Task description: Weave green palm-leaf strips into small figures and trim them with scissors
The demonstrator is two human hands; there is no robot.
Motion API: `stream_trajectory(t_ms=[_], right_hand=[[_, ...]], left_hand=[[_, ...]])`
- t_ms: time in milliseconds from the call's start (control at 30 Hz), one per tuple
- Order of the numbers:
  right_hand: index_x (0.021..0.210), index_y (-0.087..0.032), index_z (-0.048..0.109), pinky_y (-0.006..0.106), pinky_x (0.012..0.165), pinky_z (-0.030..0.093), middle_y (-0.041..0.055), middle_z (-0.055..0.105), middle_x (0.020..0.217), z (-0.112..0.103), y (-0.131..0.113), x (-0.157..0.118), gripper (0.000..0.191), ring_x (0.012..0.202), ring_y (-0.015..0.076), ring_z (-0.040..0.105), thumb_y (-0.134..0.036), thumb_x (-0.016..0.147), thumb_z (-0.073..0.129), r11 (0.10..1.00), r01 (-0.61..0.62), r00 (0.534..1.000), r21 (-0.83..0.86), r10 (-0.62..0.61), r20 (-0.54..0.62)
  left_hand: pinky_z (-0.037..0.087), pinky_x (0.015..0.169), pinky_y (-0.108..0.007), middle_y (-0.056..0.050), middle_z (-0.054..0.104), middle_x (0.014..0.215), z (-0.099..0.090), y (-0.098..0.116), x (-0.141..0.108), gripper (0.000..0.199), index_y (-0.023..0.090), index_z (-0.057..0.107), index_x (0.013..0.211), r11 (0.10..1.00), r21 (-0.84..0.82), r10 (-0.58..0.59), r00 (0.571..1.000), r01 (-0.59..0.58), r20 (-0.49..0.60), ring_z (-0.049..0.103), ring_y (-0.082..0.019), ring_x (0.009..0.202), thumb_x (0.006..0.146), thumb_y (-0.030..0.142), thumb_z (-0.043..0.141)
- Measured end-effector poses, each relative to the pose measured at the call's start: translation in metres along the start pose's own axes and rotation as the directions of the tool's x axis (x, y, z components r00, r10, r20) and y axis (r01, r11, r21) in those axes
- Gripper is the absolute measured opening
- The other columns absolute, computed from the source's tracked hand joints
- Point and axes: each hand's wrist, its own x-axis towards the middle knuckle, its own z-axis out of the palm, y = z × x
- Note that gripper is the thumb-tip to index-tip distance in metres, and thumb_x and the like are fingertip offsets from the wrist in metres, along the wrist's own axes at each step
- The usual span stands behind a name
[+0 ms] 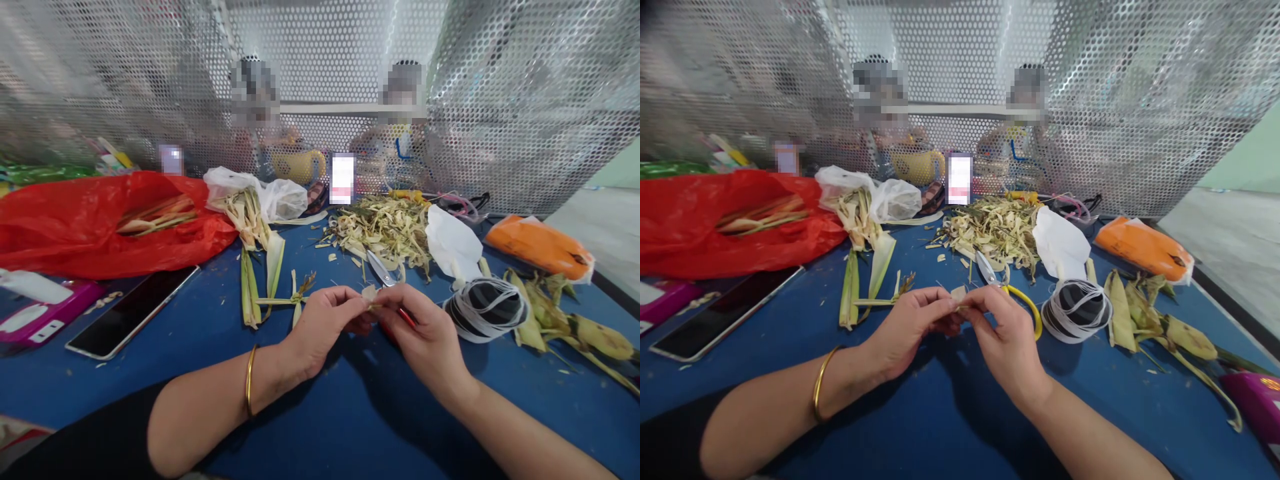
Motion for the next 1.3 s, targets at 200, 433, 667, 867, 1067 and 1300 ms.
stream_trajectory(t_ms=[200,433,667,867,1067,1300], right_hand=[[0.077,-0.02,0.061,0.029,0.07,0.048,0.0031,0.064,0.079,0.0015,-0.0016,0.0019,0.008,0.075,0.0169,0.06,-0.023,0.084,0.06,0.994,-0.042,0.999,0.098,0.044,-0.015],[0.075,-0.019,0.061,0.028,0.068,0.048,0.0036,0.066,0.077,0.0026,-0.0077,0.0009,0.009,0.074,0.0169,0.061,-0.026,0.081,0.063,0.97,-0.171,0.983,0.171,0.179,-0.035],[0.077,-0.018,0.062,0.025,0.064,0.048,0.0023,0.067,0.077,0.0026,-0.0081,0.001,0.009,0.068,0.014,0.059,-0.026,0.08,0.063,0.956,-0.205,0.976,0.211,0.216,-0.026],[0.074,-0.019,0.062,0.024,0.06,0.048,0.0005,0.064,0.07,0.0029,-0.0073,0.0021,0.011,0.063,0.0131,0.057,-0.028,0.08,0.064,0.953,-0.213,0.975,0.213,0.223,-0.021],[0.07,-0.018,0.06,0.024,0.059,0.046,-0.0008,0.061,0.063,0.0013,-0.0067,0.0048,0.015,0.061,0.0135,0.056,-0.029,0.08,0.064,0.953,-0.208,0.976,0.219,0.217,-0.02],[0.088,-0.02,0.061,0.025,0.067,0.048,0.0018,0.064,0.08,0.0006,-0.0031,0.001,0.01,0.072,0.0145,0.06,-0.028,0.087,0.055,0.99,-0.094,0.996,0.103,0.094,0.006]], left_hand=[[0.046,0.063,-0.022,0.0,0.063,0.065,0.0005,-0.0003,0.0001,0.013,0.014,0.062,0.069,0.999,0.025,0.046,0.999,-0.045,-0.021,0.057,-0.01,0.061,0.07,0.025,0.069],[0.046,0.064,-0.022,0.001,0.063,0.063,0.0015,0.001,-0.0005,0.012,0.014,0.063,0.067,0.977,0.145,0.163,0.986,-0.158,-0.029,0.057,-0.011,0.063,0.07,0.025,0.068],[0.048,0.065,-0.025,-0.001,0.064,0.065,0.0004,-0.0003,0.0005,0.013,0.015,0.063,0.068,0.959,0.203,0.205,0.979,-0.198,-0.013,0.059,-0.013,0.065,0.071,0.027,0.067],[0.049,0.067,-0.028,-0.003,0.066,0.069,-0.001,-0.0002,-0.001,0.012,0.015,0.064,0.07,0.919,0.312,0.252,0.968,-0.242,0.007,0.062,-0.017,0.068,0.074,0.027,0.064],[0.048,0.069,-0.027,-0.005,0.069,0.076,-0.0046,-0.0035,-0.0002,0.012,0.015,0.064,0.077,0.876,0.383,0.29,0.954,-0.294,0.069,0.063,-0.017,0.072,0.075,0.027,0.064],[0.046,0.065,-0.025,-0.002,0.065,0.066,0.0006,0.0002,0.0002,0.016,0.014,0.062,0.07,0.971,0.188,0.149,0.989,-0.145,-0.011,0.059,-0.013,0.065,0.071,0.029,0.068]])
